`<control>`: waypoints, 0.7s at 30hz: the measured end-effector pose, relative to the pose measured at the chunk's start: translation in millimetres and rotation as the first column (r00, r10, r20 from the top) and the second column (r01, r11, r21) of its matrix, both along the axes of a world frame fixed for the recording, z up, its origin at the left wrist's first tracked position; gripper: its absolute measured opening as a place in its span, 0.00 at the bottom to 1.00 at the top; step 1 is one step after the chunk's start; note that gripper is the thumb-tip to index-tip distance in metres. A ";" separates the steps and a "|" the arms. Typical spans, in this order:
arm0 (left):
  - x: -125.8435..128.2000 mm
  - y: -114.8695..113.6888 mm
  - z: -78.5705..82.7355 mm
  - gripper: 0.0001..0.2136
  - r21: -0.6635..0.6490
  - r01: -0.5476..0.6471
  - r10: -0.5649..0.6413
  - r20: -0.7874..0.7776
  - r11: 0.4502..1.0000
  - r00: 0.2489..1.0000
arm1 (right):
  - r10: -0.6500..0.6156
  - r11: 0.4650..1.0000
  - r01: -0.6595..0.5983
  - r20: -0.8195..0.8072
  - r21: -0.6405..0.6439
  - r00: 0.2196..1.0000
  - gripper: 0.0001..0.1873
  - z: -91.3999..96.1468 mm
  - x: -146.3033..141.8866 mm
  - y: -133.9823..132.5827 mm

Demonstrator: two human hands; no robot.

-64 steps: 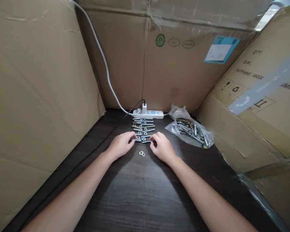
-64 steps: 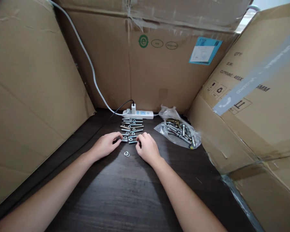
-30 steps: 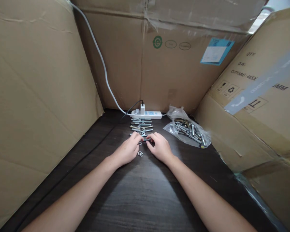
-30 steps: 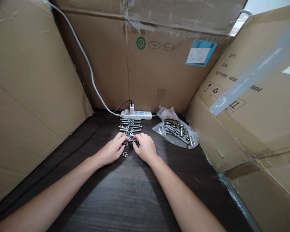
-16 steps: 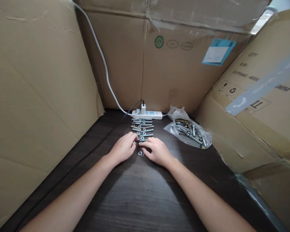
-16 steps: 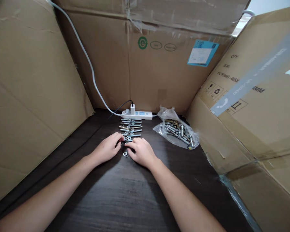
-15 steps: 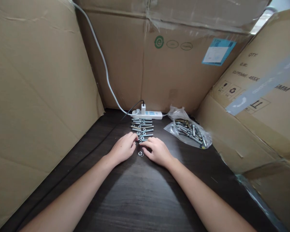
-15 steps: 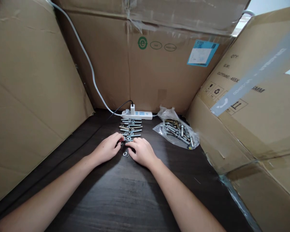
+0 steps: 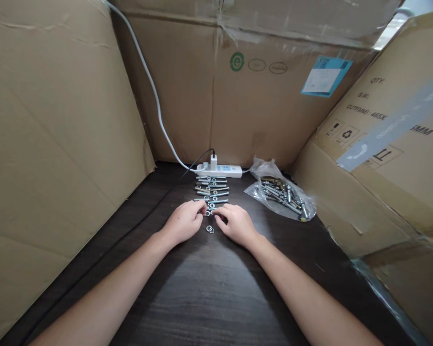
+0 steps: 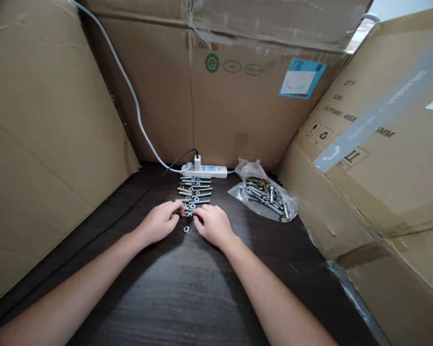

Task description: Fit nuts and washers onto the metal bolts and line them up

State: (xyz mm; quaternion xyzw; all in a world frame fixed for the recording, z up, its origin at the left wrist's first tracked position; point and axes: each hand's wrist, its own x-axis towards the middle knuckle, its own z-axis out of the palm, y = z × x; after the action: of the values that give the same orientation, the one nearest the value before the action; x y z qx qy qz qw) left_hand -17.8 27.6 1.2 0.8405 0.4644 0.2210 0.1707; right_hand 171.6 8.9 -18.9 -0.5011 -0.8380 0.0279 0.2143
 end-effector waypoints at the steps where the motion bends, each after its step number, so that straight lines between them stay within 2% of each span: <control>1: 0.2 -0.1 0.0 0.09 0.000 -0.005 0.005 0.002 1.000 1.000 | -0.001 1.000 0.001 -0.002 -0.001 1.000 0.10 0.0 0.0 0.0; 10: -0.8 -0.4 1.3 0.08 0.035 -0.008 0.006 0.062 0.999 0.998 | 0.022 1.000 -0.021 -0.076 0.017 0.997 0.11 0.0 0.5 -0.6; 17: 0.4 -4.8 1.1 0.07 -0.048 0.150 -0.146 0.092 0.987 0.985 | 0.243 0.969 -0.245 -0.088 -0.018 0.966 0.03 8.4 -3.4 -10.7; 21: -0.8 -3.7 0.9 0.07 -0.050 0.151 -0.146 0.095 0.987 0.985 | 0.267 0.962 -0.269 -0.058 -0.034 0.962 0.04 9.8 -5.8 -12.1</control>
State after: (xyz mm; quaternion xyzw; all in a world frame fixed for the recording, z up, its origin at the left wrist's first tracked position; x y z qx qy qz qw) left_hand -18.7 23.9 2.1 0.8566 0.3982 0.2324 0.2316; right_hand 165.9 -3.3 -9.1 -0.3866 -0.8914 0.0874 0.2200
